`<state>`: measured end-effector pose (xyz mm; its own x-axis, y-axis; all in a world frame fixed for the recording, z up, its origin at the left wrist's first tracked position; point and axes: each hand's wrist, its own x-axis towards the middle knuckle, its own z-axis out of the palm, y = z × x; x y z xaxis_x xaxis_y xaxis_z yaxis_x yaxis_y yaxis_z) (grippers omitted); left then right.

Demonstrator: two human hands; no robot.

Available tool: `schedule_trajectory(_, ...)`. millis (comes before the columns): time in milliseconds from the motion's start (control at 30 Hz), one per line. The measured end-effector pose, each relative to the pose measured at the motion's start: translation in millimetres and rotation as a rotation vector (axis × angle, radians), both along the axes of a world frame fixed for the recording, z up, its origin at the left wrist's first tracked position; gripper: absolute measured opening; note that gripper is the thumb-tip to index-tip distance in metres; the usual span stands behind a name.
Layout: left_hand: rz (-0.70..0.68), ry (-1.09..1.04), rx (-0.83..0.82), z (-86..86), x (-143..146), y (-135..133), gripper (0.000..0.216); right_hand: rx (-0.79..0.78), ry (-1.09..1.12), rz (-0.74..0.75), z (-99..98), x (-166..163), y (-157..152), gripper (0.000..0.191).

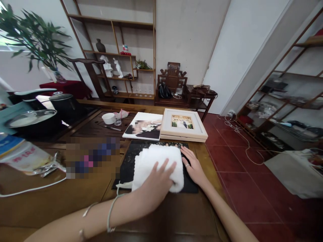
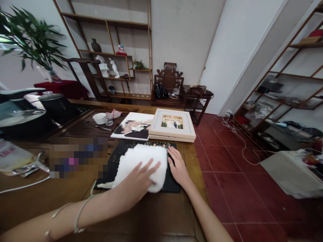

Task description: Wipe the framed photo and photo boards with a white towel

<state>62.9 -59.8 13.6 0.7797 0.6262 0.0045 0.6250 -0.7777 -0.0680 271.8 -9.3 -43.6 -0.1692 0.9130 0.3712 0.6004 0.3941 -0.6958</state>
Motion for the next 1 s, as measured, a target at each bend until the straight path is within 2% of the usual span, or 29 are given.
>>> schedule_trajectory(67,0.052,-0.018,-0.025,4.0,-3,21,0.027,0.009,0.003,0.005,-1.6,0,0,0.039)
schedule_trajectory(167,0.105,-0.073,-0.015,0.3,-7,47,0.029,0.017,0.009,0.01,-3.7,1,1,0.04)
schedule_trajectory(300,0.125,-0.125,0.036,-12.0,-3,57,0.026,0.009,0.009,0.01,-3.5,1,1,0.04)
schedule_trajectory(400,0.098,-0.113,0.076,-19.4,10,36,0.023,-0.002,0.006,0.012,-1.5,1,1,0.04)
schedule_trajectory(567,0.001,-0.083,0.178,-30.6,22,-26,0.021,-0.007,0.037,0.019,0.4,1,1,0.04)
schedule_trajectory(633,-0.065,-0.099,0.185,-30.5,20,-43,0.022,-0.012,0.052,0.01,-0.4,1,1,0.039)
schedule_trajectory(700,-0.121,-0.09,0.144,-24.6,15,-47,0.023,-0.015,0.061,0.015,-1.7,2,1,0.039)
schedule_trajectory(800,-0.133,-0.059,0.027,-7.4,7,-33,0.022,-0.009,0.064,0.02,-3.3,3,2,0.039)
schedule_trajectory(900,-0.125,-0.054,-0.095,9.3,1,-7,0.024,-0.007,0.057,0.012,-3.1,3,3,0.04)
schedule_trajectory(1000,-0.066,-0.108,-0.146,12.9,-2,22,0.028,-0.009,0.069,-0.009,-0.7,1,2,0.04)
